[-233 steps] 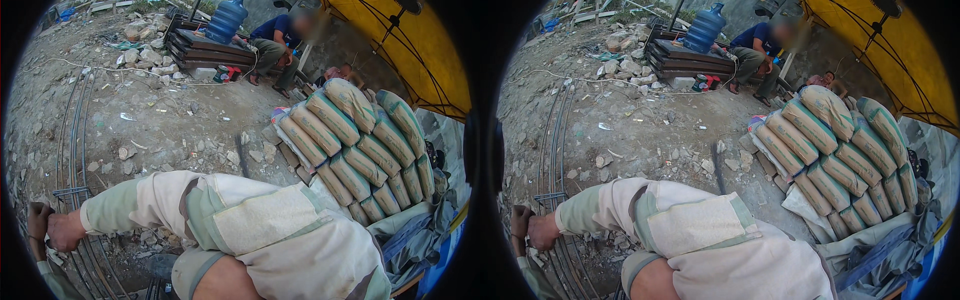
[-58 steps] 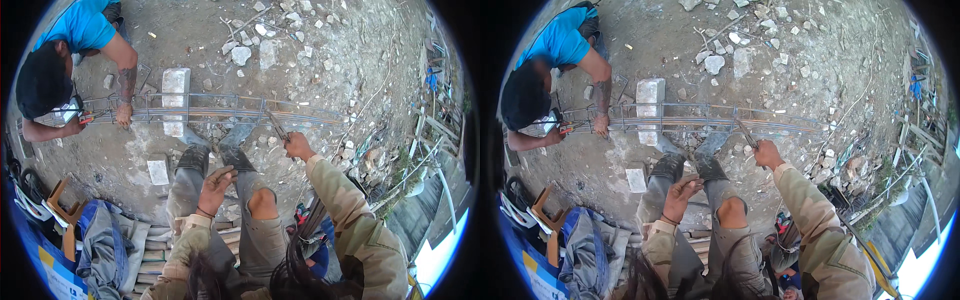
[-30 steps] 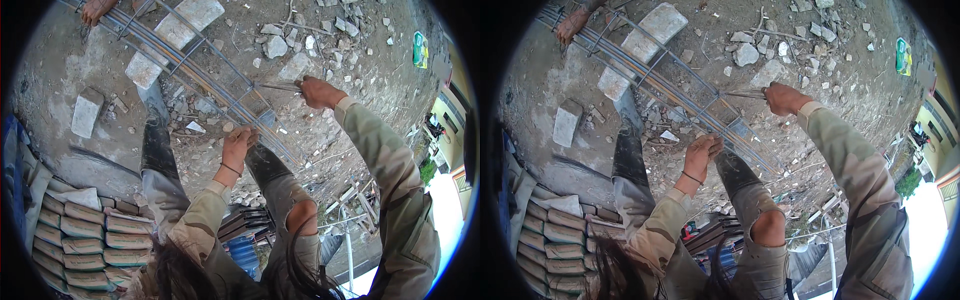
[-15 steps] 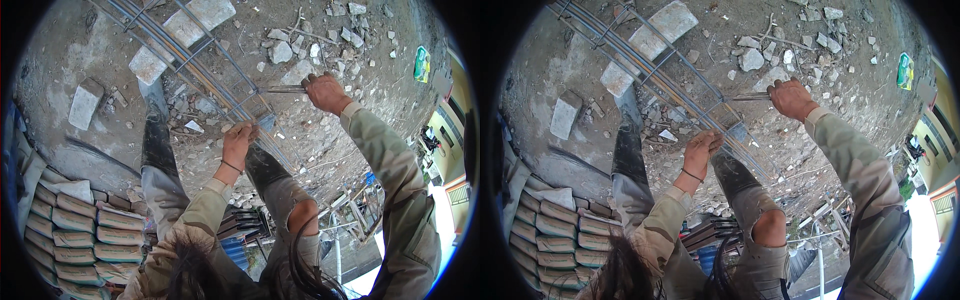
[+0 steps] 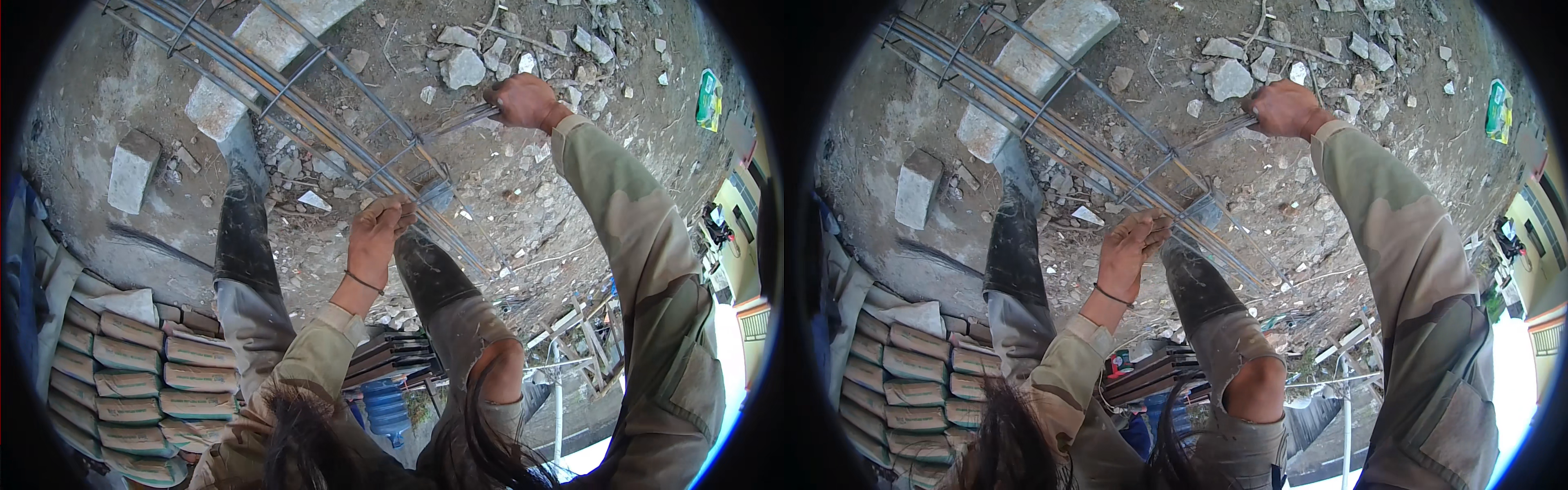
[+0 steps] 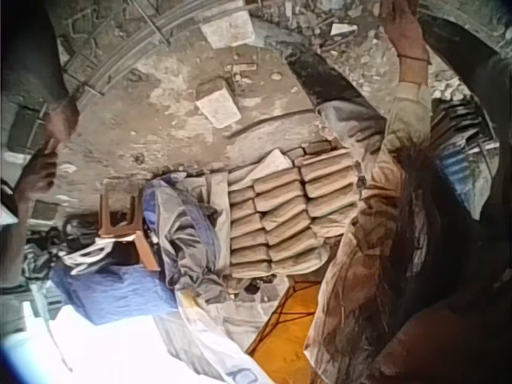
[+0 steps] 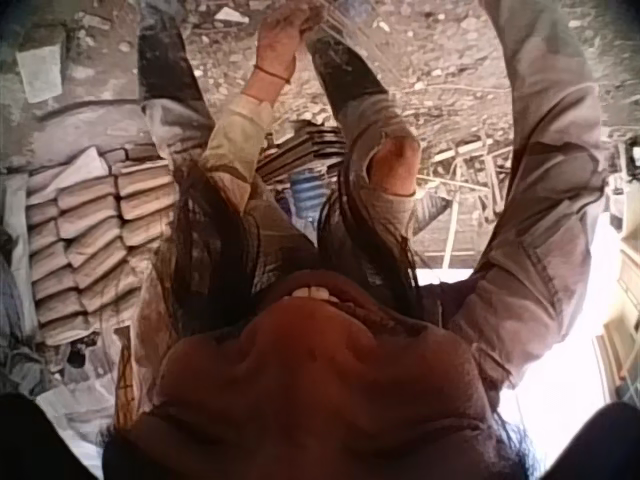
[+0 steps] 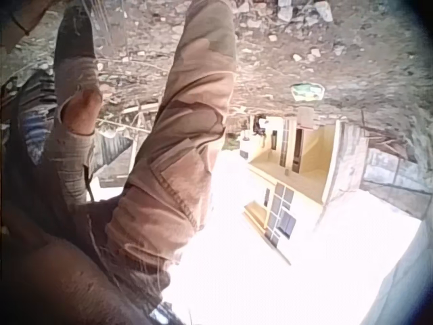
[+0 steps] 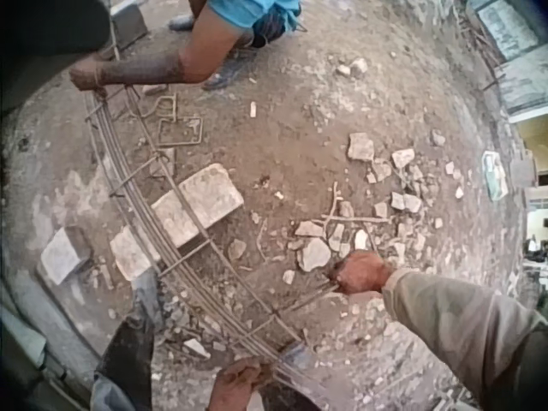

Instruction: The person constructs a rebar column by wrapping tie wire around intersecting rebar rods and tightening the wire using pliers and by hand.

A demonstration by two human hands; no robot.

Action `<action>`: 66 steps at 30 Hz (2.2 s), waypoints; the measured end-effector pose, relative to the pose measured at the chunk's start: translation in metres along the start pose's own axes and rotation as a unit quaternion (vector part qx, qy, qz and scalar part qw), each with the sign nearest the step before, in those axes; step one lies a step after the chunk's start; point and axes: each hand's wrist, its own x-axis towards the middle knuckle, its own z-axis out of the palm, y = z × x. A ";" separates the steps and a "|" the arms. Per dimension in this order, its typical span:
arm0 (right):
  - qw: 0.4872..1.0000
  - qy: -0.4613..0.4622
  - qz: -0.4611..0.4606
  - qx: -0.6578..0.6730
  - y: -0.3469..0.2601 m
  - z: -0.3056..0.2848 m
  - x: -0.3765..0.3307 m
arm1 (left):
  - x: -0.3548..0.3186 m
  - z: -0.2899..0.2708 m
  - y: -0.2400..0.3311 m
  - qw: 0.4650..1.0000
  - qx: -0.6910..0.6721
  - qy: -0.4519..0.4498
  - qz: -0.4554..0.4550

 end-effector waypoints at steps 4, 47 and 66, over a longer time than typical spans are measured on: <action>0.999 0.022 -0.041 -0.006 0.023 0.024 0.031 | 0.005 0.002 0.003 0.999 0.026 0.002 0.020; 0.990 0.089 -0.108 -0.013 0.003 -0.026 -0.059 | 0.014 0.006 0.000 0.997 -0.029 0.028 -0.060; 0.948 -0.172 0.003 0.266 0.019 -0.021 -0.034 | 0.006 -0.003 0.001 0.996 -0.070 -0.002 -0.054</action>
